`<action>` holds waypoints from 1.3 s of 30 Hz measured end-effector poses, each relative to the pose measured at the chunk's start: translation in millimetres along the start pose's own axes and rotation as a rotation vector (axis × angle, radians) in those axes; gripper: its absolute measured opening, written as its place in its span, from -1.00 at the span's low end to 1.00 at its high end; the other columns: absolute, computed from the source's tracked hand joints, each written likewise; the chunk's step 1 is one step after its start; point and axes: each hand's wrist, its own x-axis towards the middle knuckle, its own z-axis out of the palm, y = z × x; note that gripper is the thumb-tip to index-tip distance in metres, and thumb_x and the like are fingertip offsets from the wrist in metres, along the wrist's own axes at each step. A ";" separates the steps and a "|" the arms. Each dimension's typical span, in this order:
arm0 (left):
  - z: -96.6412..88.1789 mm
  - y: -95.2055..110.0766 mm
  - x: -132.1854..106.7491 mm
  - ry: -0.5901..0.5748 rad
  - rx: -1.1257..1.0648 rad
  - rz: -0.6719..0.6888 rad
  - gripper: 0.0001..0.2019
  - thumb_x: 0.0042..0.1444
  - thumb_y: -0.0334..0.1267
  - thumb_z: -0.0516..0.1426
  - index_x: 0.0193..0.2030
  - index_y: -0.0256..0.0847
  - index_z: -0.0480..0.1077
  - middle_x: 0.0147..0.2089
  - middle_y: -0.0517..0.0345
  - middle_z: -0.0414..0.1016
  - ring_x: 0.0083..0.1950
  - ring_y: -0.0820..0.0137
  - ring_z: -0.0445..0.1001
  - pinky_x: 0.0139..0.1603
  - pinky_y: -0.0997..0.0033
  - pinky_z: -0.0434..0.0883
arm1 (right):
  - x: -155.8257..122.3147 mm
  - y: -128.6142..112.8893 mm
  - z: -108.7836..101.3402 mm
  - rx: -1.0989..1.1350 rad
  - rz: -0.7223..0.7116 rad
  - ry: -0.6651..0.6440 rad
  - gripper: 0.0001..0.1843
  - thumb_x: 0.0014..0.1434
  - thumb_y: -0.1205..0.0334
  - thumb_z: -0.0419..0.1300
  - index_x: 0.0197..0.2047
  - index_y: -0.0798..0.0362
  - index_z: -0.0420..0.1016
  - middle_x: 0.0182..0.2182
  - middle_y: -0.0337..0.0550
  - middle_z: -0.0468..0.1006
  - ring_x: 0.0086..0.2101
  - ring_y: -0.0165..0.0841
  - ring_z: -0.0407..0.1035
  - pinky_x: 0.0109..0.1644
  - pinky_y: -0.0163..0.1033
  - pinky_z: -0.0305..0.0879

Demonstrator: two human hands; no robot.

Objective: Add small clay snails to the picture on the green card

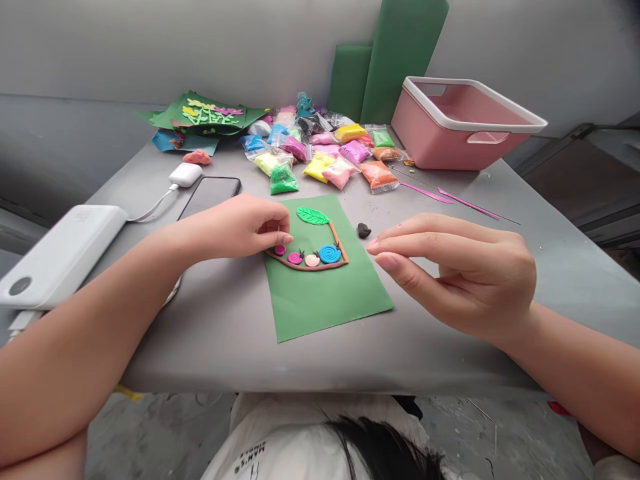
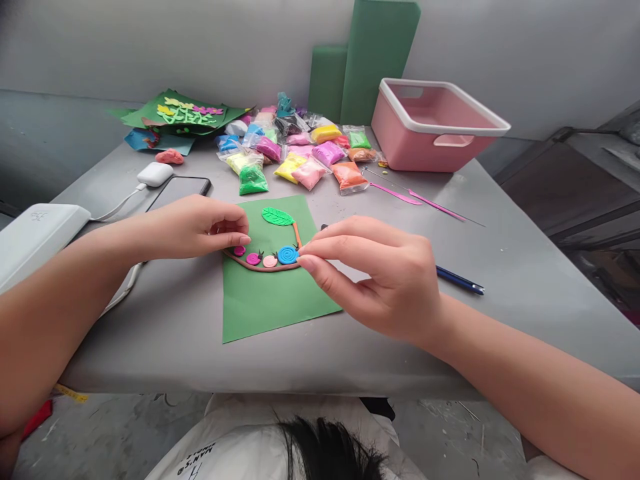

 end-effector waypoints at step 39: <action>39.7 50.6 -10.2 0.296 -0.796 0.192 -0.63 0.13 -0.10 0.28 0.00 -0.21 0.36 -0.11 0.05 0.53 -0.11 0.30 0.53 -0.14 0.32 0.48 | -2.9 20.7 3.0 0.010 0.137 -0.163 -0.81 0.25 0.33 0.26 -0.12 -0.12 0.65 -0.29 -0.22 0.69 -0.31 -0.36 0.56 -0.27 -0.26 0.51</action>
